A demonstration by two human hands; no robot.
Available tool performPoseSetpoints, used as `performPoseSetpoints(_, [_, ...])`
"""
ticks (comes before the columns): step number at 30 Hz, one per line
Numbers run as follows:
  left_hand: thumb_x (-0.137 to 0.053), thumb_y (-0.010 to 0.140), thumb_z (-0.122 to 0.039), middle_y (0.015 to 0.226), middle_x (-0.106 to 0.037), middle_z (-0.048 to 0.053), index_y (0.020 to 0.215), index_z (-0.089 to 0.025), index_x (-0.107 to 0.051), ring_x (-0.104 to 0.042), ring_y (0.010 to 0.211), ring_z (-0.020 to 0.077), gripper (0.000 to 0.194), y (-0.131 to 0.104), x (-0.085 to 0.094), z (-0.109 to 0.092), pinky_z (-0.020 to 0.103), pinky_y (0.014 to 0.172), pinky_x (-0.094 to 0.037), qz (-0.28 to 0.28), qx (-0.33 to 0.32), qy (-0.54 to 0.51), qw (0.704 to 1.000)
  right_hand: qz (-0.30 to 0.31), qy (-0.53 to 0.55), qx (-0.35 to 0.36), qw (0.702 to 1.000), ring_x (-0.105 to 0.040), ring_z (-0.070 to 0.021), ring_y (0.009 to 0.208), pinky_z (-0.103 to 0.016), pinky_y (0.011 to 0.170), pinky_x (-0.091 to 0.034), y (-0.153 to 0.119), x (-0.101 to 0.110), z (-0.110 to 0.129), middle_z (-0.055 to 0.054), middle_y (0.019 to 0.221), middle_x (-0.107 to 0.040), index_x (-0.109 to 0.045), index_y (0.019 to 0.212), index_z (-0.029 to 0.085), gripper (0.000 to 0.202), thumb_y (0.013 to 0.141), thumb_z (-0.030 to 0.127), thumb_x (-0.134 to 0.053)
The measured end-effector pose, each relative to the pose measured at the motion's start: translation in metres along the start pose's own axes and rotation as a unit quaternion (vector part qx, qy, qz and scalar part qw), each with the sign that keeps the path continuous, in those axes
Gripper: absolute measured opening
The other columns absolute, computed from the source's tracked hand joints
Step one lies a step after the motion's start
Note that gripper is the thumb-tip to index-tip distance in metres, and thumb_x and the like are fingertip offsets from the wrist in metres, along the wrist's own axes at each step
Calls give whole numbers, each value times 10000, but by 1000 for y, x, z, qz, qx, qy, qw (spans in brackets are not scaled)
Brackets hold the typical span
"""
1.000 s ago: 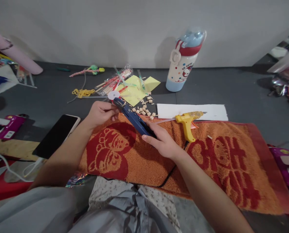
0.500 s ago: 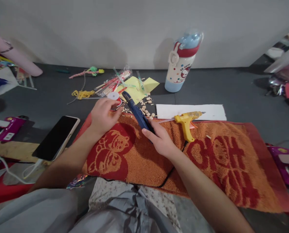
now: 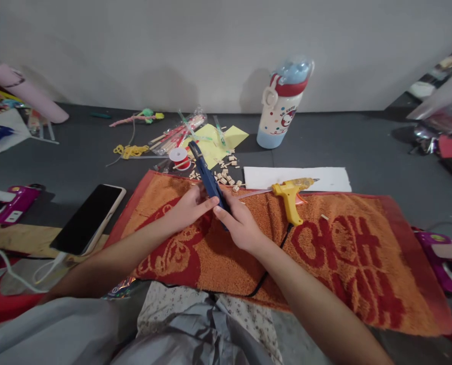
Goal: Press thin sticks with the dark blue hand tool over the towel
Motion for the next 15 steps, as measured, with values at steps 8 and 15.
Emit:
performPoseSetpoints(8, [-772, 669, -524, 972, -616, 66, 963, -162, -515, -606, 952, 208, 532, -3, -3, 9, 318, 800, -499, -23, 34, -77, 996, 25, -9, -14, 1000, -617, -268, 997, -433, 920, -477, 1, -5, -2, -122, 1150, -665, -520, 1323, 166, 535, 924, 517, -455])
performPoseSetpoints(15, [-756, 681, -531, 868, -575, 30, 922, -163, -508, -586, 788, 167, 505, -4, -5, 15, 293, 664, -501, -21, 48, -83, 995, 16, -13, -17, 1000, -613, -284, 1014, -449, 910, -487, 1, -4, -2, -100, 980, -681, -537, 1291, 157, 514, 917, 502, -469])
Point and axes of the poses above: each hand's wrist, its own y-axis towards the middle knuckle, its own x-axis out of the back of the hand, z = x × y, the point moved 10 cm from there along y, towards the middle knuckle
